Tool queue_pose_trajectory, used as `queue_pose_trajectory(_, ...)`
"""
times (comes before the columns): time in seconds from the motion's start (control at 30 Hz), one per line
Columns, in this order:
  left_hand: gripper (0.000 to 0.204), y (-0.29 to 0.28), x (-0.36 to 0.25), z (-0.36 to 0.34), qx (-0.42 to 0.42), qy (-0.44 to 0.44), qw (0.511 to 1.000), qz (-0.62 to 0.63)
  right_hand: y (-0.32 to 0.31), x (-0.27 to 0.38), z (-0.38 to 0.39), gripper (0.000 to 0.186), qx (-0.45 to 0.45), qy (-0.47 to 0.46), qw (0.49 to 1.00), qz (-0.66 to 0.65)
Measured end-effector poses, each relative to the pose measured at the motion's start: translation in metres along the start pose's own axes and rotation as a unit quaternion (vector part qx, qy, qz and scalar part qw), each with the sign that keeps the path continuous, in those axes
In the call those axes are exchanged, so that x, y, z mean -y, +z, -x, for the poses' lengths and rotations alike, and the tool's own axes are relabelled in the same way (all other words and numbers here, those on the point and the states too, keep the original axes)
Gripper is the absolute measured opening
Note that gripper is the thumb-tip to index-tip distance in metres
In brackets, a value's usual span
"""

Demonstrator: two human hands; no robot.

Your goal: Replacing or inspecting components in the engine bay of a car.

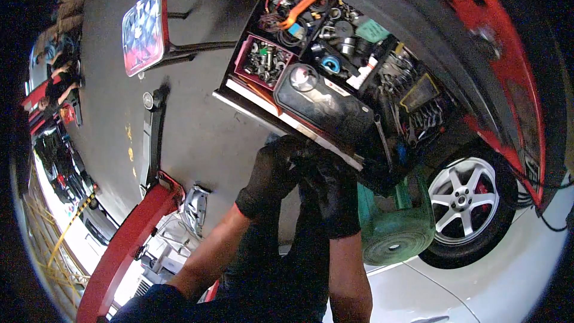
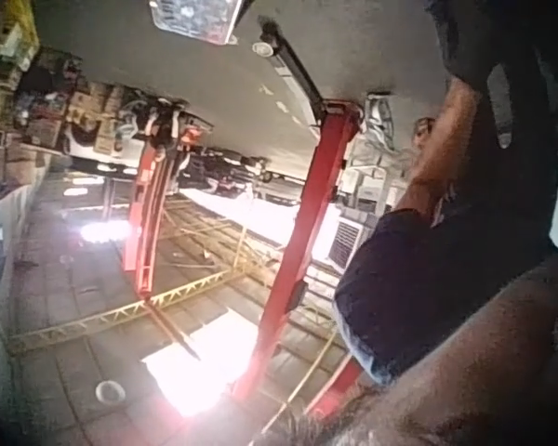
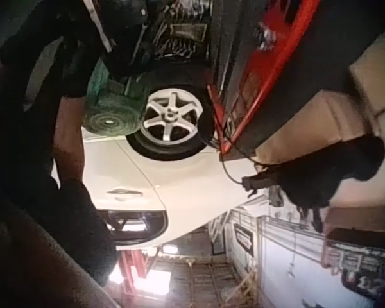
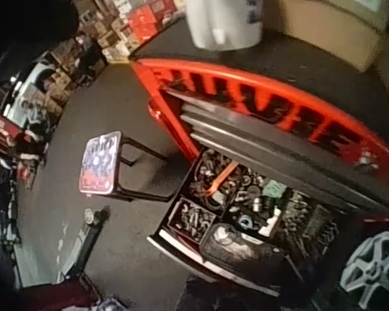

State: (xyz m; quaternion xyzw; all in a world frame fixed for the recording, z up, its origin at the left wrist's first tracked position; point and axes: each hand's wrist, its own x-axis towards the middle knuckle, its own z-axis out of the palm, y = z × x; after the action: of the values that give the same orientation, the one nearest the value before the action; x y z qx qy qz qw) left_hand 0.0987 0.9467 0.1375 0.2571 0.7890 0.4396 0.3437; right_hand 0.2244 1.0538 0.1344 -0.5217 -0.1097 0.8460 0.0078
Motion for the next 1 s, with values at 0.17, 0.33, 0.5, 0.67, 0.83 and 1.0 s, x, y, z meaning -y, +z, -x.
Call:
queue_pose_trajectory(0.17, 0.038, -0.016, 0.026, -0.009, 0.016, -0.033, 0.998, 0.046, 0.015, -0.006, -0.01, 0.019, -0.03, -0.057, 0.995, 0.077)
queue_pose_trajectory(0.33, 0.025, -0.04, 0.032, -0.018, 0.023, -0.072, 0.995, 0.065, 0.041, -0.007, -0.02, 0.02, -0.032, -0.082, 0.965, 0.248)
queue_pose_trajectory(0.5, 0.025, -0.074, 0.024, -0.031, 0.029, -0.117, 0.986, 0.111, 0.052, 0.0, -0.024, 0.026, -0.013, -0.166, 0.838, 0.52)
queue_pose_trajectory(0.67, 0.017, -0.089, 0.04, -0.039, 0.0, -0.113, 0.993, 0.041, 0.082, 0.075, -0.072, 0.032, 0.01, -0.315, 0.597, 0.737)
queue_pose_trajectory(0.83, 0.024, -0.066, 0.095, 0.0, 0.047, -0.06, 0.997, -0.027, 0.092, 0.149, -0.19, 0.043, -0.207, -0.506, 0.246, 0.801)
queue_pose_trajectory(1.0, 0.042, -0.043, 0.152, 0.079, 0.214, -0.036, 0.962, -0.164, 0.073, 0.086, -0.174, 0.041, -0.236, -0.526, 0.241, 0.781)
